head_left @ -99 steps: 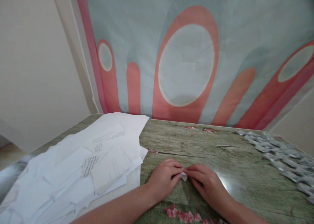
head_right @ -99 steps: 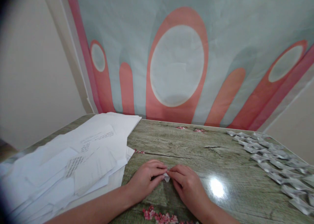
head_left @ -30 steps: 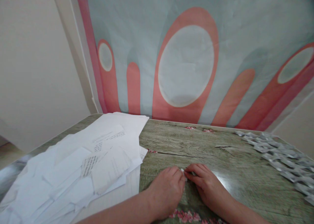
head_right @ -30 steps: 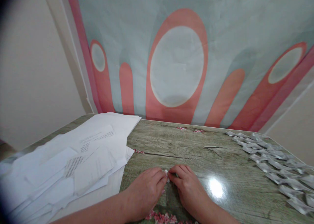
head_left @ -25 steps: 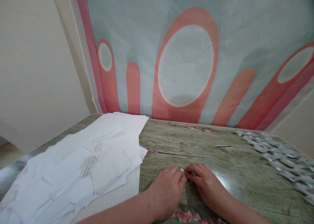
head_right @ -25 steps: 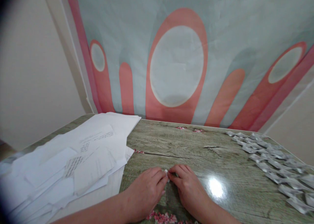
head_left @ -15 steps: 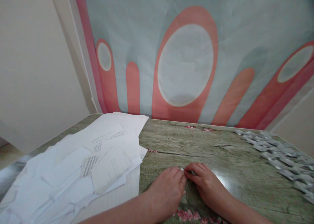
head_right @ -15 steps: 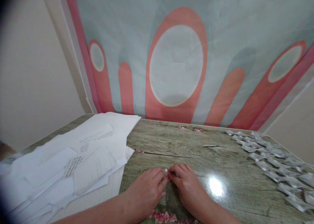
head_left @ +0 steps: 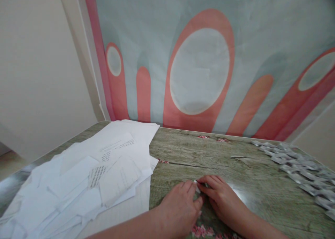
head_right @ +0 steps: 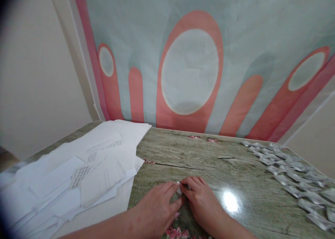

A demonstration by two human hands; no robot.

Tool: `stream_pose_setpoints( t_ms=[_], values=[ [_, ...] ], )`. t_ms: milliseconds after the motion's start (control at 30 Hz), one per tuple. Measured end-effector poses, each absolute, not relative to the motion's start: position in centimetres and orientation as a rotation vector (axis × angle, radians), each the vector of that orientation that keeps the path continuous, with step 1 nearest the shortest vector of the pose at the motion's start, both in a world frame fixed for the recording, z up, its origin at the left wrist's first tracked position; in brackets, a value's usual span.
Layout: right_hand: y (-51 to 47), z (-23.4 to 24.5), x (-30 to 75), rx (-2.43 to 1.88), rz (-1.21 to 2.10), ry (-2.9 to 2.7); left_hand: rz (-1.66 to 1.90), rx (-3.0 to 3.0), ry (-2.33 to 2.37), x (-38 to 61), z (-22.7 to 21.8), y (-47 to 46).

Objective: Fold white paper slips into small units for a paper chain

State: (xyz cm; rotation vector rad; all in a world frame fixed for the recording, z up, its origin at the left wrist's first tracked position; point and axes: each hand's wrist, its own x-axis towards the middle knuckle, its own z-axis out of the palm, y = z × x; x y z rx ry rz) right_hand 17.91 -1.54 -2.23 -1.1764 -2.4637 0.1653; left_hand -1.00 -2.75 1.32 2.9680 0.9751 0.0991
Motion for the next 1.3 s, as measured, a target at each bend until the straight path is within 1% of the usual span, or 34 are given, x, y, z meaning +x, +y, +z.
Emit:
stream_pose_setpoints(
  t_ms=[200,400,633,933,1100,1300],
  values=[
    [-1.3,-1.8,18.4,-1.108,0.225,-2.441,0.131,2.962,0.912,-1.2,1.4,-1.7],
    [-0.8,-2.1,18.7,-1.065,0.297,-2.401,0.28,2.763,1.118,-1.6,0.5,-0.3],
    [-0.4,-2.7,19.0,-1.041,0.3,-2.371,0.504,2.645,1.011,-2.1,-0.9,1.0],
    [-0.5,-2.9,19.0,-1.025,0.271,-2.38,0.595,2.579,0.908,-2.2,-1.5,1.5],
    [-0.6,-2.7,18.7,-1.087,0.369,-2.351,0.658,2.432,0.949,-2.0,-1.5,1.5],
    [-0.6,-2.7,18.2,-1.168,0.588,-2.18,0.713,2.355,1.056,-1.9,-1.4,1.3]
  ],
)
